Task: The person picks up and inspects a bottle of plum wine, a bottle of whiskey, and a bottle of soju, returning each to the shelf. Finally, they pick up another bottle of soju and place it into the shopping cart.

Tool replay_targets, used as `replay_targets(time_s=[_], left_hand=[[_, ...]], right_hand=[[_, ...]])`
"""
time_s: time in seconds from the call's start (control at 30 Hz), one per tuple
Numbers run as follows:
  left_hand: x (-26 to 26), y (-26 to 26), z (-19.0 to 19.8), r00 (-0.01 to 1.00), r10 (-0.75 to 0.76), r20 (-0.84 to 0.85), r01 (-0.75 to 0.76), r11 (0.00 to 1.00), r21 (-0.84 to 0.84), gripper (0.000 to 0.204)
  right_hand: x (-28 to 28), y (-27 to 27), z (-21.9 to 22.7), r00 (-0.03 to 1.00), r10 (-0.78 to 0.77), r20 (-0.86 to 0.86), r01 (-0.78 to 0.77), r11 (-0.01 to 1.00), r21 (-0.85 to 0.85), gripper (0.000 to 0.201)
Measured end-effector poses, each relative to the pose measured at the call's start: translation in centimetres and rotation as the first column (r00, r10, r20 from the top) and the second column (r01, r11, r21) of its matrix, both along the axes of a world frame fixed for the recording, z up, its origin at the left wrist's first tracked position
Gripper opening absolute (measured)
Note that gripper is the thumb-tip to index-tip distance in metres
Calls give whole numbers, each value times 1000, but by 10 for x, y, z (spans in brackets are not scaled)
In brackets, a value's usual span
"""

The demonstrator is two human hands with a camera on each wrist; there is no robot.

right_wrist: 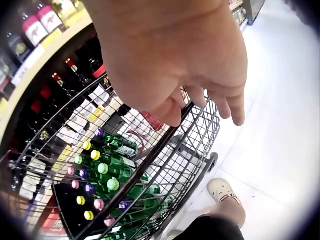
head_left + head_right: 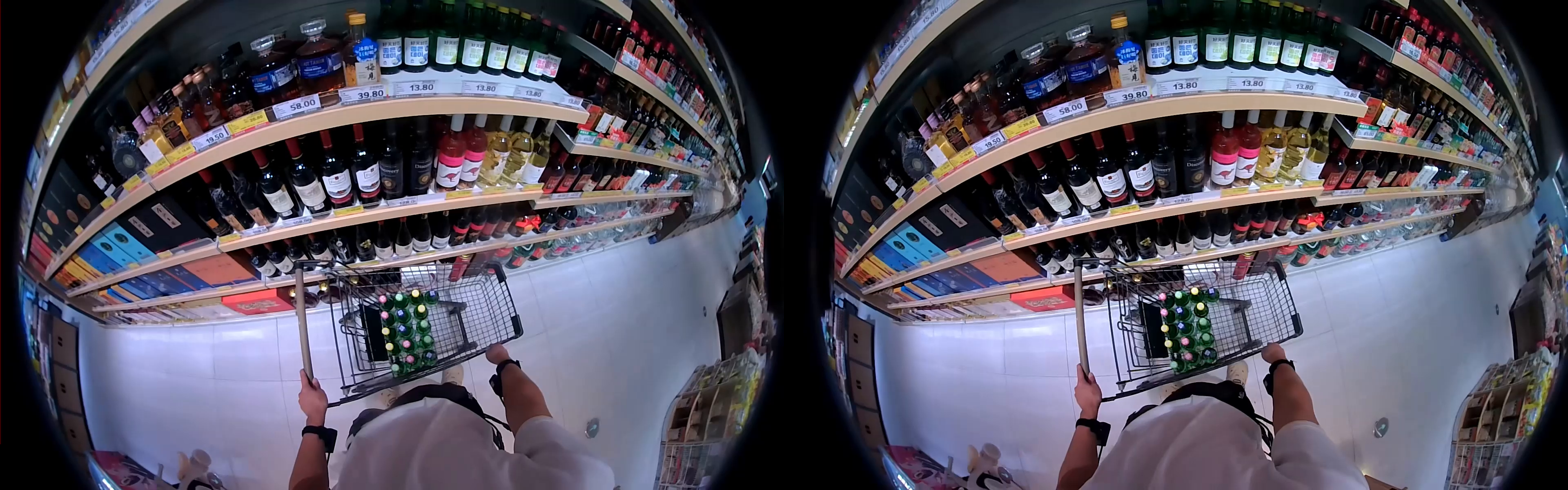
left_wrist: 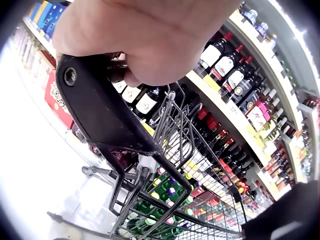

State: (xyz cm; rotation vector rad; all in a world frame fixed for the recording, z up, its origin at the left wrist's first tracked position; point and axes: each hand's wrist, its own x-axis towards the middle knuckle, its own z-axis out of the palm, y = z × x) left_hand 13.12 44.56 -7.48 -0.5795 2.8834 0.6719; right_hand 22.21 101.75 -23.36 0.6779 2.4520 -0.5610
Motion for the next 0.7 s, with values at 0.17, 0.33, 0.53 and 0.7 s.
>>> replay_targets(time_s=[0.17,0.33,0.53,0.7], left_hand=[[-5,26,3,1000,15,-9,-15,998,-68,51],[-8,45,-1,999,36,-11,-37,995,-95,50],[-8,73,5,999,49,7,-49,994,-96,48],[-9,85,4,997,71,5,-70,993,-99,46]], right_hand=[[6,22,8,988,-141,-60,136,988,-70,42],[3,52,10,996,-50,-75,38,987,-154,51],[-4,88,33,1000,8,3,-7,969,-246,57],[-15,111,63,994,39,103,6,914,-405,61]])
